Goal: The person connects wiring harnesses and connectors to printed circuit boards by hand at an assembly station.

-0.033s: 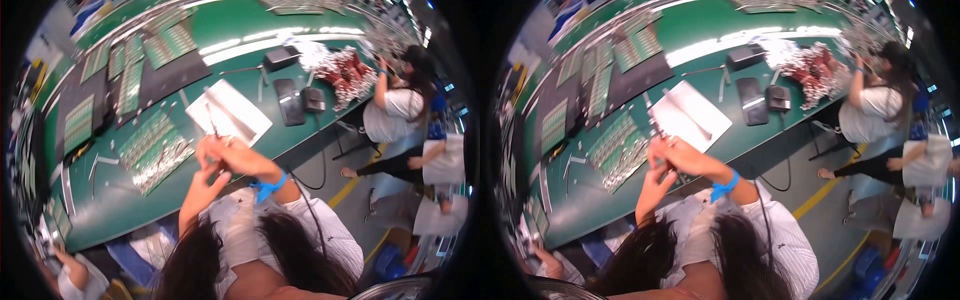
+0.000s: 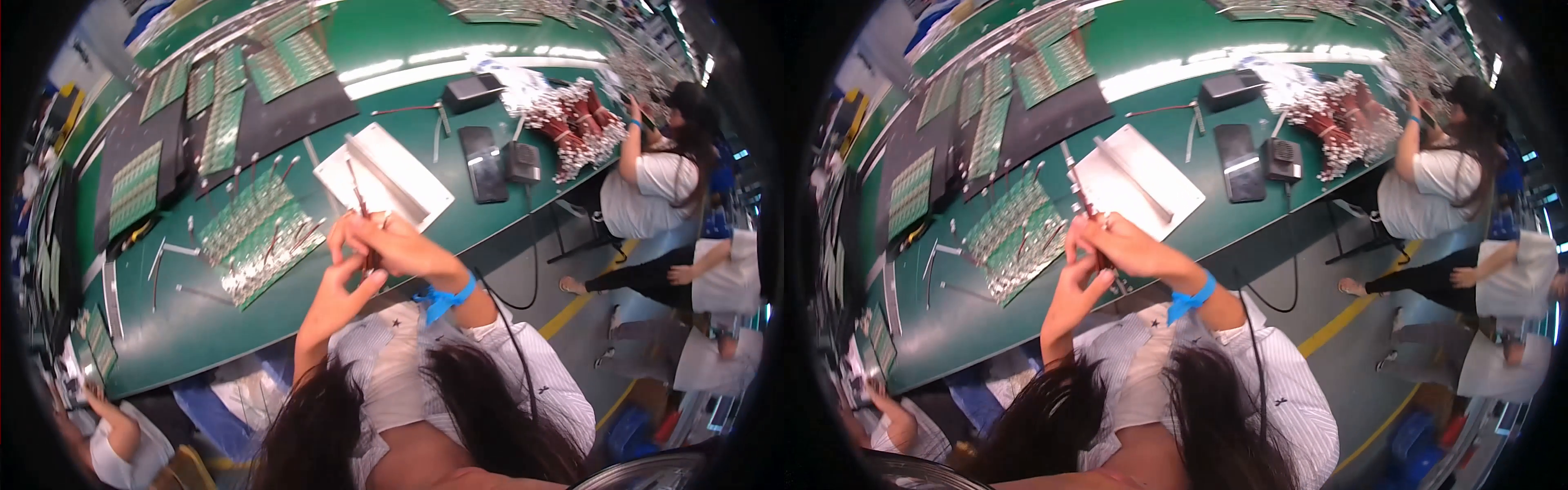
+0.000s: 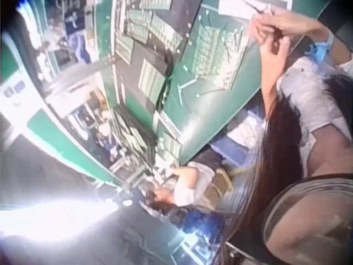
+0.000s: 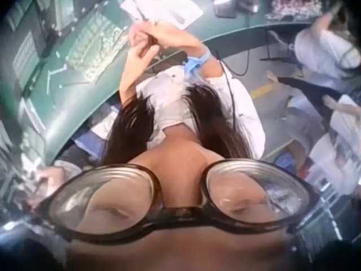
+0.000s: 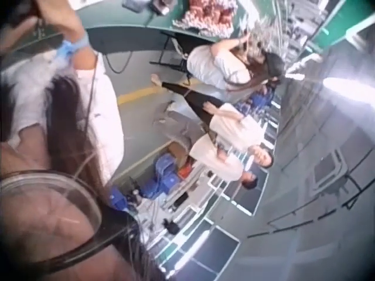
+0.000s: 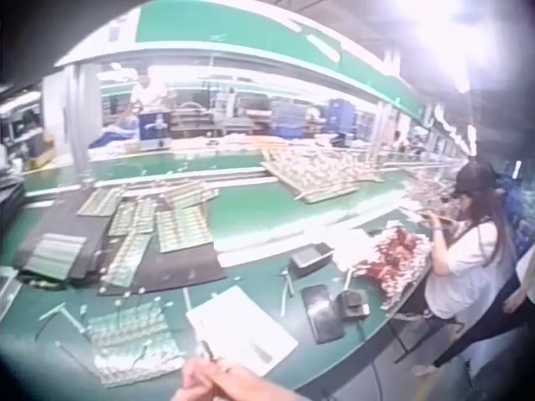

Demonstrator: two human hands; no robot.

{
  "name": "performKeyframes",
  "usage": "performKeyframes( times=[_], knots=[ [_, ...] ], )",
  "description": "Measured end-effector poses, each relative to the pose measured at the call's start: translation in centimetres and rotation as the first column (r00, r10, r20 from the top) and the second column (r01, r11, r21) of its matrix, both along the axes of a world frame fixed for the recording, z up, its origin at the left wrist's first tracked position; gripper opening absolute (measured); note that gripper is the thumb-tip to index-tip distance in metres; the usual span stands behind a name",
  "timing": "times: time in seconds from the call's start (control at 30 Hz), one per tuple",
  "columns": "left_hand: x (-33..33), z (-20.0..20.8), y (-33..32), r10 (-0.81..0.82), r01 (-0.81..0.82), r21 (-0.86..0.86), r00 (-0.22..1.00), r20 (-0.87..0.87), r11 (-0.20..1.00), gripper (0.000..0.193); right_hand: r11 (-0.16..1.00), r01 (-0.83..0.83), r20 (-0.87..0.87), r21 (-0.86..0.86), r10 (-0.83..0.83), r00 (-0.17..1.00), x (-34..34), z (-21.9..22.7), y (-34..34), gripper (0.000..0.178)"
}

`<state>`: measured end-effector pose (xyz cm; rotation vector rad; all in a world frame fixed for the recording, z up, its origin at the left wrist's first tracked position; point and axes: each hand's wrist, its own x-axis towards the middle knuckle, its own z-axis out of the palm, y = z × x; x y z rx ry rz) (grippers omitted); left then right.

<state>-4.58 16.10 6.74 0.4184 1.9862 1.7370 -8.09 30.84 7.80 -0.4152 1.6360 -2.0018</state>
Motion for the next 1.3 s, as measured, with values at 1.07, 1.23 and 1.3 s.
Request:
performKeyframes(
  times=[1.07, 1.23, 1.3],
  knots=[
    [9.4, -3.9, 0.1, -0.468, -0.396, 0.659, 0.479, 0.743, 0.639, 0.022, 0.992, -0.115, -0.135, 0.044, 0.120, 0.984, 6.6, -2.7, -1.0, 0.034],
    [10.4, -4.8, -0.1, -0.503, -0.389, 0.673, 0.456, 0.734, 0.630, 0.025, 0.979, -0.104, -0.273, 0.178, 0.151, 0.950, 7.6, -4.3, -0.6, 0.031],
    [10.5, -4.8, -0.2, -0.494, -0.367, 0.680, 0.483, 0.723, 0.635, 0.027, 0.944, -0.213, -0.218, 0.253, 0.271, 0.938, 7.9, -4.4, -0.3, 0.030]
  ],
)
